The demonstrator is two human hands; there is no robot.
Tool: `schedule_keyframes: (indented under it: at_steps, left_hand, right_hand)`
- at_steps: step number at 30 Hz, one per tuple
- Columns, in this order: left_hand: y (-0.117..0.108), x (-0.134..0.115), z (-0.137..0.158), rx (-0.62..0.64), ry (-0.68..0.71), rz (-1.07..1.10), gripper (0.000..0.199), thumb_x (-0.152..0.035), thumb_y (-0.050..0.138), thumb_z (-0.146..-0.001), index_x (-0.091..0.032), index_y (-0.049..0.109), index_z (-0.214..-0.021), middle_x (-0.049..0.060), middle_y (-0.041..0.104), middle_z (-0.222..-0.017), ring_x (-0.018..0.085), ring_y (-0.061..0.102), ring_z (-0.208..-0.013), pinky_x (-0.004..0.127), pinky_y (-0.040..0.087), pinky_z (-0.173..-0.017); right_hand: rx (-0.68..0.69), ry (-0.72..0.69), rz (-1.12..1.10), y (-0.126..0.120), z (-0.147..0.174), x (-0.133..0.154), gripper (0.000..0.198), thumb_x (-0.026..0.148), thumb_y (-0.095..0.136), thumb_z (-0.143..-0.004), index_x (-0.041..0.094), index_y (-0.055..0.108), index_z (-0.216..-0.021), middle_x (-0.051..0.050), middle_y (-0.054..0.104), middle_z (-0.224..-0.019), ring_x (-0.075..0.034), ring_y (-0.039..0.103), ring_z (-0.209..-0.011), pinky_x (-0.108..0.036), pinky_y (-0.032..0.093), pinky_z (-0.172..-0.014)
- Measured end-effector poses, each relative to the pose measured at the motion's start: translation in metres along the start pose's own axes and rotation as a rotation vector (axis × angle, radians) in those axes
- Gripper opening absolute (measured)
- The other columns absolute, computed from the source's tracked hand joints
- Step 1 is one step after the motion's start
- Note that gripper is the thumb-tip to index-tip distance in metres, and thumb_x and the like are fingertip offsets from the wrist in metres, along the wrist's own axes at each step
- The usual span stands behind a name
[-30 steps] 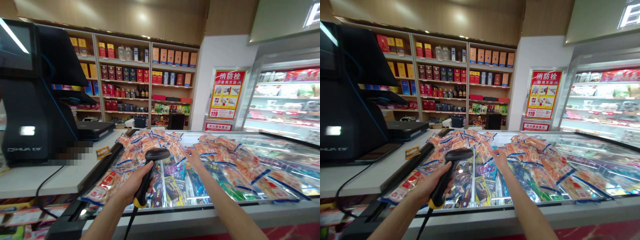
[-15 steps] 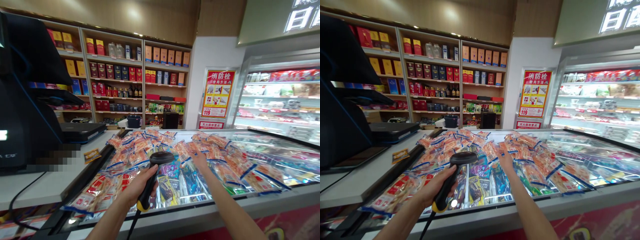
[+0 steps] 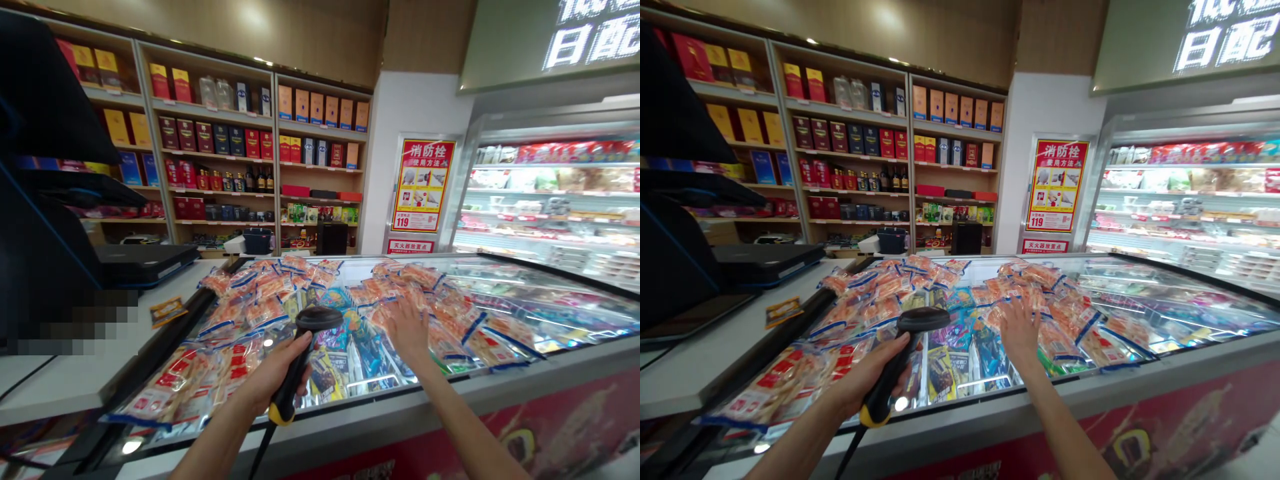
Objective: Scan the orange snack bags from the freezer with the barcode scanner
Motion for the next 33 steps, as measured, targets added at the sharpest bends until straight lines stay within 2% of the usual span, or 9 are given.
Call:
schedule_keyframes:
  at_steps: [3,6,9,12,15,20,26,30,33]
  left_hand:
    - [-0.001,-0.003,0.005,-0.021,0.001,-0.003,0.034,-0.052,0.044,-0.067,-0.019,0.039,-0.069,-0.004,0.048,-0.041,0.009,0.044,-0.033,0.02,0.03,-0.036]
    - [-0.005,-0.007,0.012,-0.042,0.007,-0.001,0.034,-0.052,0.044,-0.067,-0.018,0.041,-0.065,-0.004,0.047,-0.04,0.009,0.043,-0.032,0.02,0.031,-0.037]
    - [-0.017,-0.011,0.022,-0.07,0.029,0.031,0.034,-0.051,0.044,-0.068,-0.017,0.046,-0.069,-0.004,0.048,-0.041,0.008,0.042,-0.033,0.021,0.033,-0.039]
    - [-0.034,-0.017,0.034,-0.109,0.067,0.071,0.033,-0.049,0.044,-0.069,-0.017,0.048,-0.071,-0.004,0.048,-0.041,0.007,0.04,-0.033,0.021,0.034,-0.041]
    - [-0.051,-0.022,0.047,-0.145,0.09,0.092,0.036,-0.05,0.043,-0.069,-0.015,0.047,-0.061,-0.003,0.047,-0.041,0.007,0.041,-0.034,0.02,0.033,-0.039]
    - [-0.078,-0.028,0.068,-0.238,0.132,0.091,0.037,-0.05,0.042,-0.07,-0.015,0.05,-0.062,-0.003,0.047,-0.042,0.007,0.041,-0.035,0.021,0.035,-0.041]
    - [-0.093,-0.027,0.078,-0.297,0.179,0.132,0.035,-0.049,0.044,-0.069,-0.015,0.051,-0.065,-0.005,0.045,-0.041,0.007,0.038,-0.033,0.024,0.038,-0.044]
    - [-0.091,-0.025,0.077,-0.299,0.152,0.122,0.037,-0.05,0.043,-0.069,-0.015,0.049,-0.063,-0.004,0.047,-0.04,0.007,0.04,-0.033,0.023,0.037,-0.043]
    - [-0.086,-0.026,0.076,-0.291,0.162,0.122,0.035,-0.049,0.043,-0.07,-0.016,0.051,-0.076,-0.005,0.047,-0.04,0.007,0.039,-0.032,0.022,0.036,-0.043]
  right_hand:
    - [0.232,-0.086,0.048,0.024,0.004,0.016,0.04,0.03,0.029,-0.079,0.024,0.04,-0.117,-0.005,0.034,-0.128,-0.025,0.019,-0.119,-0.049,0.013,-0.092]
    - [0.35,-0.025,0.069,0.043,0.005,0.012,0.05,0.042,0.025,-0.079,0.021,0.03,-0.124,-0.007,0.027,-0.131,-0.028,0.018,-0.119,-0.052,0.017,-0.089]
    - [0.379,0.025,0.089,0.047,0.003,0.01,0.054,0.047,0.025,-0.078,0.02,0.03,-0.124,-0.008,0.026,-0.132,-0.03,0.017,-0.119,-0.054,0.015,-0.089]
    - [0.287,0.054,0.07,0.036,-0.002,0.026,0.054,0.047,0.026,-0.078,0.018,0.033,-0.123,-0.011,0.026,-0.131,-0.03,0.015,-0.12,-0.054,0.012,-0.09]
    - [0.232,-0.01,-0.09,0.023,-0.004,0.068,0.048,0.044,0.028,-0.078,0.017,0.042,-0.116,-0.011,0.035,-0.126,-0.027,0.025,-0.117,-0.047,0.018,-0.091]
    - [0.407,-0.227,-0.519,0.011,0.01,0.168,0.041,0.045,0.032,-0.077,0.018,0.055,-0.099,-0.008,0.057,-0.101,-0.019,0.049,-0.094,-0.03,0.033,-0.081]
    - [0.615,-0.18,-0.594,0.017,0.032,0.249,0.051,0.059,0.038,-0.067,0.021,0.054,-0.097,-0.007,0.061,-0.086,-0.02,0.055,-0.079,-0.027,0.037,-0.062]
    - [0.687,-0.123,-0.651,0.032,0.024,0.258,0.032,0.046,0.048,-0.066,0.016,0.06,-0.07,-0.005,0.061,-0.07,-0.016,0.054,-0.065,-0.023,0.035,-0.054]
    - [0.609,-0.041,-0.831,0.04,0.007,0.235,0.025,0.034,0.043,-0.07,0.015,0.059,-0.065,-0.002,0.06,-0.063,-0.013,0.053,-0.06,-0.021,0.035,-0.053]
Point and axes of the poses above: each hand's wrist, its own z-axis away from the middle knuckle, its own y-axis out of the palm, x = y × z, the point moved 4 cm from there along -z, towards the middle knuckle
